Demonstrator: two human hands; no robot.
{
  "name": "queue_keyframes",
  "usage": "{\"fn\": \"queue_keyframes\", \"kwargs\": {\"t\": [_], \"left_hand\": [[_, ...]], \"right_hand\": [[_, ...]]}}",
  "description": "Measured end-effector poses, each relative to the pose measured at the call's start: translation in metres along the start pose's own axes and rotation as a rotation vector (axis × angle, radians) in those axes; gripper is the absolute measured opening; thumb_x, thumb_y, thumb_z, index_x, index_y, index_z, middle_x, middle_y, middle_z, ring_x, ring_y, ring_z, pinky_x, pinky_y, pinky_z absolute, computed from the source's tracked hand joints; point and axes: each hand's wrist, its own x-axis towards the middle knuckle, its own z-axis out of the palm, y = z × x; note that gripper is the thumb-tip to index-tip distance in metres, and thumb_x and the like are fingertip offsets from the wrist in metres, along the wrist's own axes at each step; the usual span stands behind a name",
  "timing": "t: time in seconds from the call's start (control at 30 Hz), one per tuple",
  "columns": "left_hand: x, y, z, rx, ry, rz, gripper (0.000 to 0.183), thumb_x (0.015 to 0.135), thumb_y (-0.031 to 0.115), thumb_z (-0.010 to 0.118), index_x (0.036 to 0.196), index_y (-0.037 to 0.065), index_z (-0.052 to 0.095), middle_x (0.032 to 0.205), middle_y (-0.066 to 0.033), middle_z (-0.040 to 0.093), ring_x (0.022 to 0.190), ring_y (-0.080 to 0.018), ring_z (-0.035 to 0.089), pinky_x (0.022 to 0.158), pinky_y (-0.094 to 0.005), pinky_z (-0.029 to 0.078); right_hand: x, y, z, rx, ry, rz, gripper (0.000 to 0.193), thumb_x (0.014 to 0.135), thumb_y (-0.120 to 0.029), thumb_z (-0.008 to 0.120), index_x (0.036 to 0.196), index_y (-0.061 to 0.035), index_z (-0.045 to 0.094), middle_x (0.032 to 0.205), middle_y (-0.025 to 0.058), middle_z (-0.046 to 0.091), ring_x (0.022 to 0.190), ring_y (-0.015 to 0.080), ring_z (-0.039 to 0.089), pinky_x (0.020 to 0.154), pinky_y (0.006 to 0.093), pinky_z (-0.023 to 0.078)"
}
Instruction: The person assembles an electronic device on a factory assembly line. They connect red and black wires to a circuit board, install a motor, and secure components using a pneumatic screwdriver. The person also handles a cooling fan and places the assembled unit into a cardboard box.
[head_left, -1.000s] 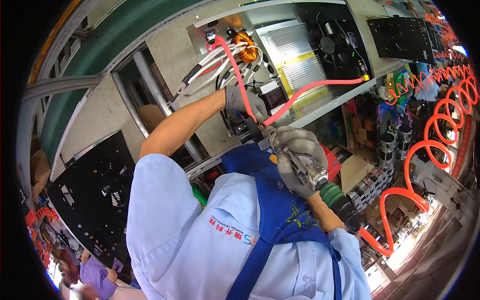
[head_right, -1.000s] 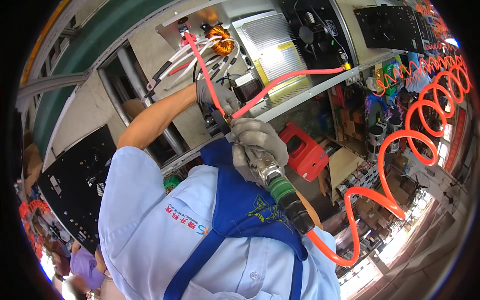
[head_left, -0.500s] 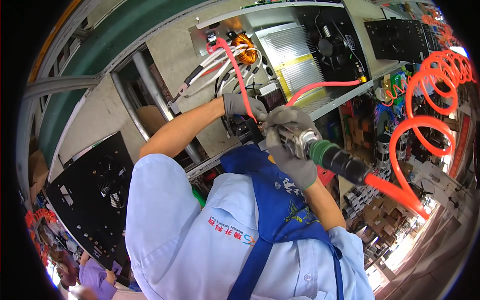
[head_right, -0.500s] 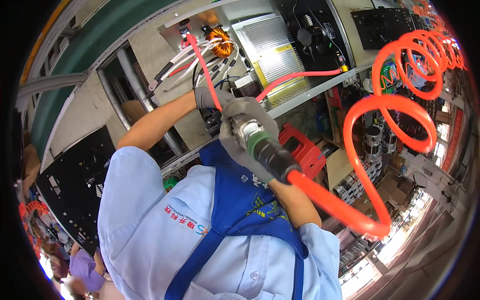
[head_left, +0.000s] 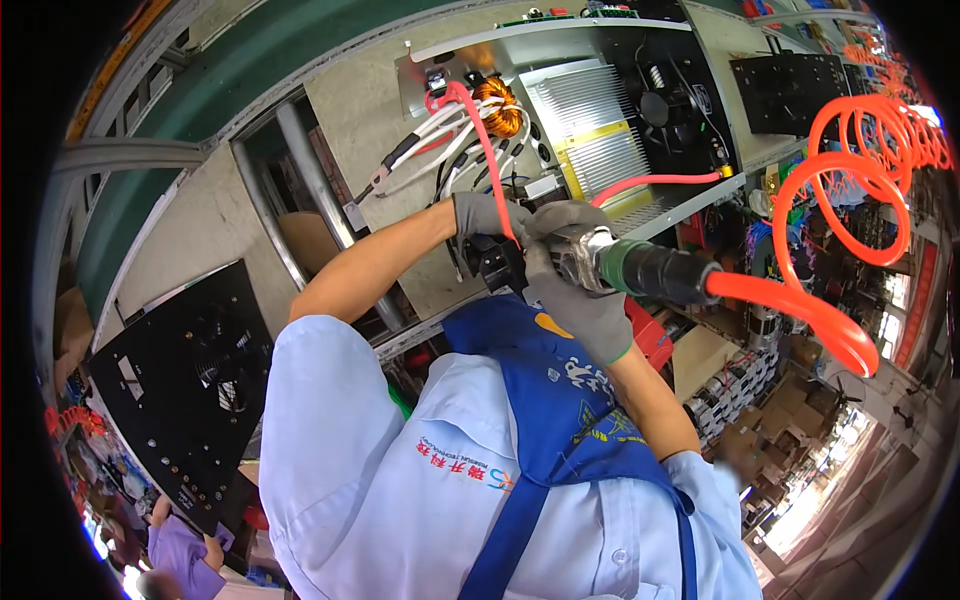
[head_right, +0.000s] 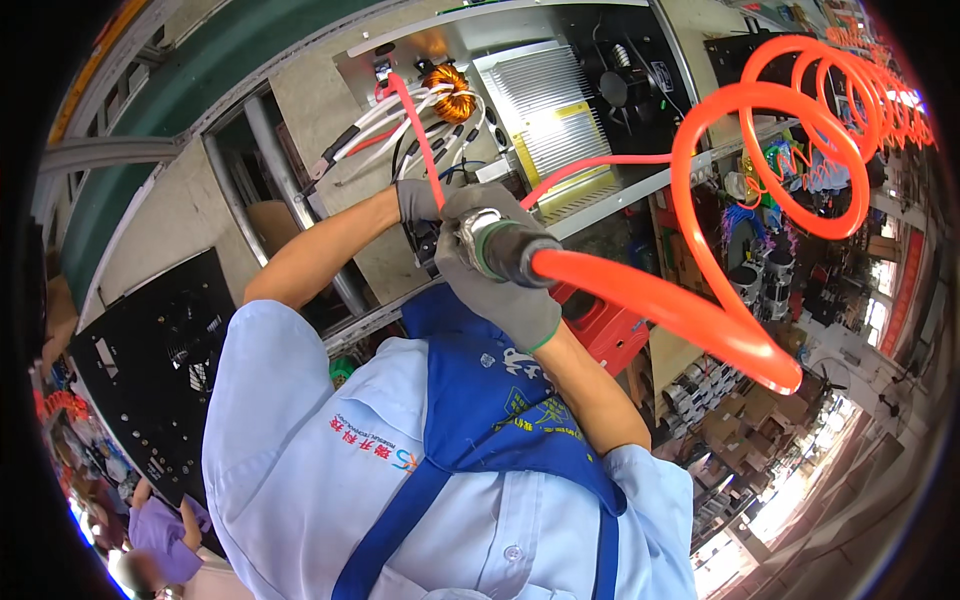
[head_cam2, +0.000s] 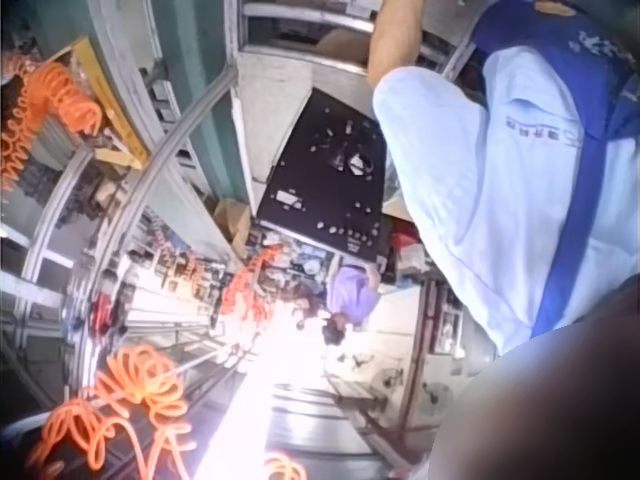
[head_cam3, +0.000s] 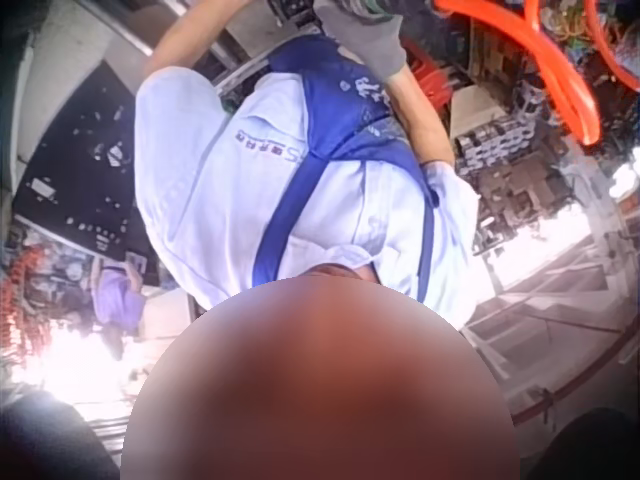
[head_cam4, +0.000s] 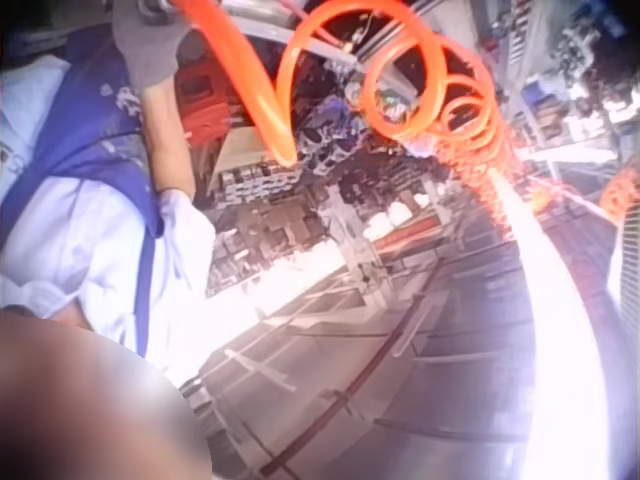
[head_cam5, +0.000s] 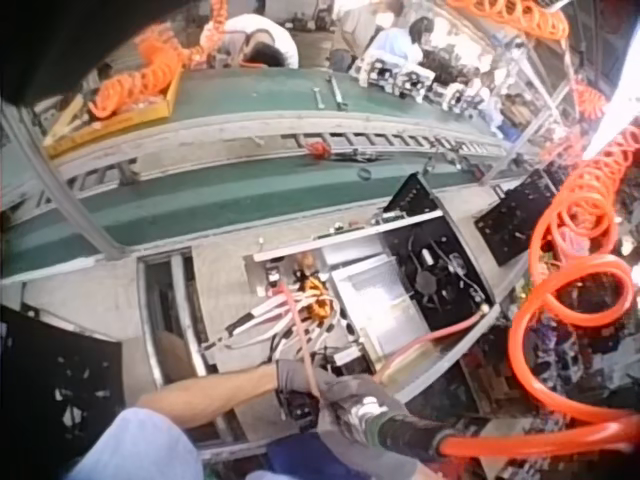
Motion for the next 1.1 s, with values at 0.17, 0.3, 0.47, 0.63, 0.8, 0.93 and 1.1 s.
{"fn": "queue_keyframes", "kwargs": {"t": [0.17, 0.3, 0.47, 0.63, 0.8, 0.93, 1.1], "left_hand": [[0.003, 0.008, -0.002, -0.014, 0.025, 0.006, 0.039, 0.096, 0.037, 0.065, 0.109, 0.0, 0.07, 0.089, -0.0019, 0.066, 0.083, -0.0122, 0.057, 0.076, -0.0318, 0.049], [0.007, 0.02, -0.002, -0.032, 0.03, 0.02, 0.037, 0.096, 0.036, 0.066, 0.109, 0.001, 0.069, 0.09, -0.002, 0.066, 0.083, -0.0124, 0.058, 0.076, -0.0318, 0.049], [0.01, 0.03, 0.005, -0.043, 0.044, 0.0, 0.035, 0.096, 0.035, 0.067, 0.109, 0.002, 0.069, 0.091, -0.0021, 0.066, 0.083, -0.0127, 0.058, 0.077, -0.0319, 0.049], [0.014, 0.039, 0.01, -0.047, 0.089, -0.04, 0.033, 0.095, 0.033, 0.068, 0.109, 0.003, 0.069, 0.092, -0.0023, 0.066, 0.084, -0.0129, 0.059, 0.077, -0.0319, 0.05], [0.013, 0.061, 0.015, -0.106, 0.238, -0.093, 0.031, 0.095, 0.031, 0.068, 0.109, 0.004, 0.068, 0.092, -0.0024, 0.066, 0.084, -0.0132, 0.059, 0.077, -0.0319, 0.05], [0.011, 0.09, 0.022, -0.182, 0.44, -0.091, 0.029, 0.095, 0.03, 0.069, 0.109, 0.005, 0.068, 0.093, -0.0025, 0.066, 0.084, -0.0134, 0.06, 0.078, -0.0319, 0.05], [-0.008, 0.095, 0.048, -0.275, 0.747, -0.014, 0.027, 0.094, 0.029, 0.07, 0.109, 0.006, 0.068, 0.094, -0.0027, 0.066, 0.085, -0.0137, 0.06, 0.078, -0.032, 0.051]], "right_hand": [[-0.001, 0.003, 0.001, 0.176, 0.02, 0.048, 0.032, 0.082, 0.015, 0.063, 0.107, -0.0033, 0.055, 0.095, 0.0052, 0.062, 0.082, 0.0108, 0.062, 0.075, 0.0264, 0.052], [-0.001, 0.01, 0.002, 0.179, 0.033, -0.024, 0.025, 0.079, 0.001, 0.071, 0.102, -0.0044, 0.061, 0.089, 0.0048, 0.063, 0.074, 0.0138, 0.062, 0.069, 0.0295, 0.053], [-0.012, 0.012, 0.002, 0.314, 0.018, 0.121, 0.029, 0.077, 0.0, 0.073, 0.103, -0.0033, 0.062, 0.096, 0.0067, 0.065, 0.084, 0.0134, 0.064, 0.075, 0.029, 0.053], [-0.007, 0.013, 0.005, 0.42, 0.068, 0.047, 0.038, 0.075, -0.002, 0.075, 0.111, -0.0036, 0.065, 0.096, 0.0061, 0.068, 0.087, 0.0109, 0.065, 0.078, 0.0284, 0.053], [-0.009, 0.009, -0.009, 0.51, 0.058, 0.19, 0.019, 0.081, -0.004, 0.072, 0.098, -0.0047, 0.063, 0.087, -0.0008, 0.064, 0.079, 0.0063, 0.059, 0.069, 0.0263, 0.05], [-0.017, 0.03, -0.007, 0.42, -0.01, 0.173, 0.058, 0.079, -0.016, 0.078, 0.132, -0.0059, 0.058, 0.093, 0.0043, 0.068, 0.083, 0.01, 0.063, 0.077, 0.0282, 0.054], [-0.022, 0.008, -0.02, 0.405, -0.041, -0.016, 0.048, 0.081, -0.013, 0.077, 0.125, -0.0057, 0.061, 0.094, 0.0026, 0.067, 0.085, 0.009, 0.062, 0.079, 0.0288, 0.054]]}}
